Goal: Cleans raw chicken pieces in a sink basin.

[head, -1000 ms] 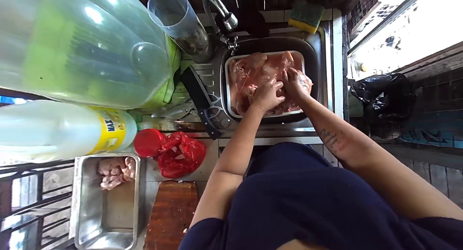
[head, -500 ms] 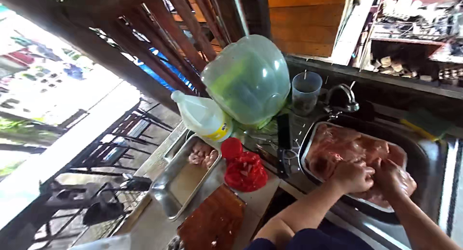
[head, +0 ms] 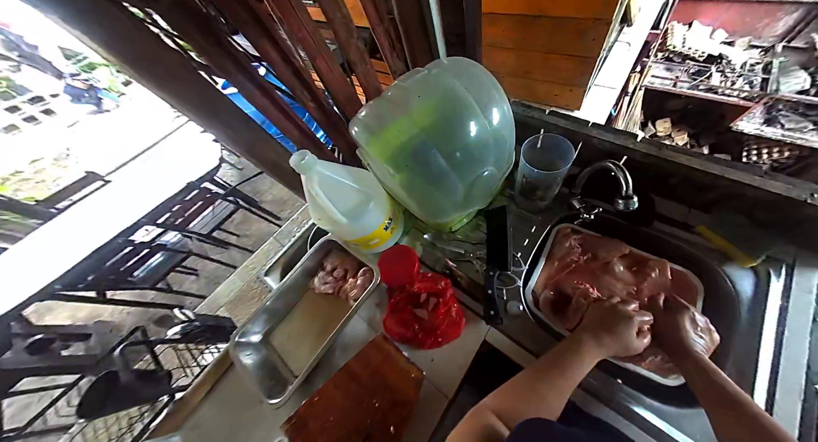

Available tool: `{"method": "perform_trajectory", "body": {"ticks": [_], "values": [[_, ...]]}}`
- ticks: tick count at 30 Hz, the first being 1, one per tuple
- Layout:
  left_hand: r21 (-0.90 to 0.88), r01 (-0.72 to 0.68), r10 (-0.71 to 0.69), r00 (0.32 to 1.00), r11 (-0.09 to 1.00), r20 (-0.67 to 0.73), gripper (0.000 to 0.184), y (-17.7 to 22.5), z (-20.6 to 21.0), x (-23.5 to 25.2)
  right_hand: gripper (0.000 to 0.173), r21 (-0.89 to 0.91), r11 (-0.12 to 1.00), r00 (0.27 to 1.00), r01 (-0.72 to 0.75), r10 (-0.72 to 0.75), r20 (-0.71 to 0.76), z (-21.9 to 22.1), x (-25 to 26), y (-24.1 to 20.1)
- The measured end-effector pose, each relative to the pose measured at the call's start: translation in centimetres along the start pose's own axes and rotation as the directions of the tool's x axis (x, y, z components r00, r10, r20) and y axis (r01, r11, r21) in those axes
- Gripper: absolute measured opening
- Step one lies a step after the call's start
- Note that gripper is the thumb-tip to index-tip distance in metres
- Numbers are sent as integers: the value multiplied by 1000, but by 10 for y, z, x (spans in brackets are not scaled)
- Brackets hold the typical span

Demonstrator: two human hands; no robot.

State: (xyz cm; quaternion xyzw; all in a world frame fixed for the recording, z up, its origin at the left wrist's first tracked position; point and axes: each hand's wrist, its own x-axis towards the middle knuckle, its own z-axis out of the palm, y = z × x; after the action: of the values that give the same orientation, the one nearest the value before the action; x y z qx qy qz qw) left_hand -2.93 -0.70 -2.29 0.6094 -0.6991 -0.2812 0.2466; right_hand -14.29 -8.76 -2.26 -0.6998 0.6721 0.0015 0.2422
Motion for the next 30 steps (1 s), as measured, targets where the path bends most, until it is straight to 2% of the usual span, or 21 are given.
{"method": "perform_trajectory", "body": {"ticks": [4, 9, 14, 19, 23, 28, 30], "values": [[-9, -20, 19, 995, 1000, -93, 24, 1, 7, -1, 51, 7, 1000, 1000, -10, 9, 9, -4, 1, 2], [0, -3, 3, 994, 1000, -107, 23, 4, 4, -3, 50, 81, 997, 999, -2, -1, 38, -3, 4, 4], [97, 126, -121, 991, 987, -53, 31, 17, 2, -4, 53, 51, 998, 997, -31, 26, 78, -14, -4, 1], [174, 269, -268, 963, 947, -30, 51, 31, 1, 6, 53, 76, 997, 995, -24, 17, 95, -17, -3, 6], [201, 387, -368, 921, 900, -126, 44, 46, 10, 6, 52, 121, 992, 993, 23, -37, 111, -17, -2, 15], [207, 447, -445, 893, 870, -59, 39, 60, 7, 9, 53, 205, 977, 991, 51, -75, 109, -22, -10, 23], [224, 486, -483, 873, 845, -75, 36, 66, 7, 14, 54, 245, 968, 988, 58, -91, 128, -26, -14, 22]]}}
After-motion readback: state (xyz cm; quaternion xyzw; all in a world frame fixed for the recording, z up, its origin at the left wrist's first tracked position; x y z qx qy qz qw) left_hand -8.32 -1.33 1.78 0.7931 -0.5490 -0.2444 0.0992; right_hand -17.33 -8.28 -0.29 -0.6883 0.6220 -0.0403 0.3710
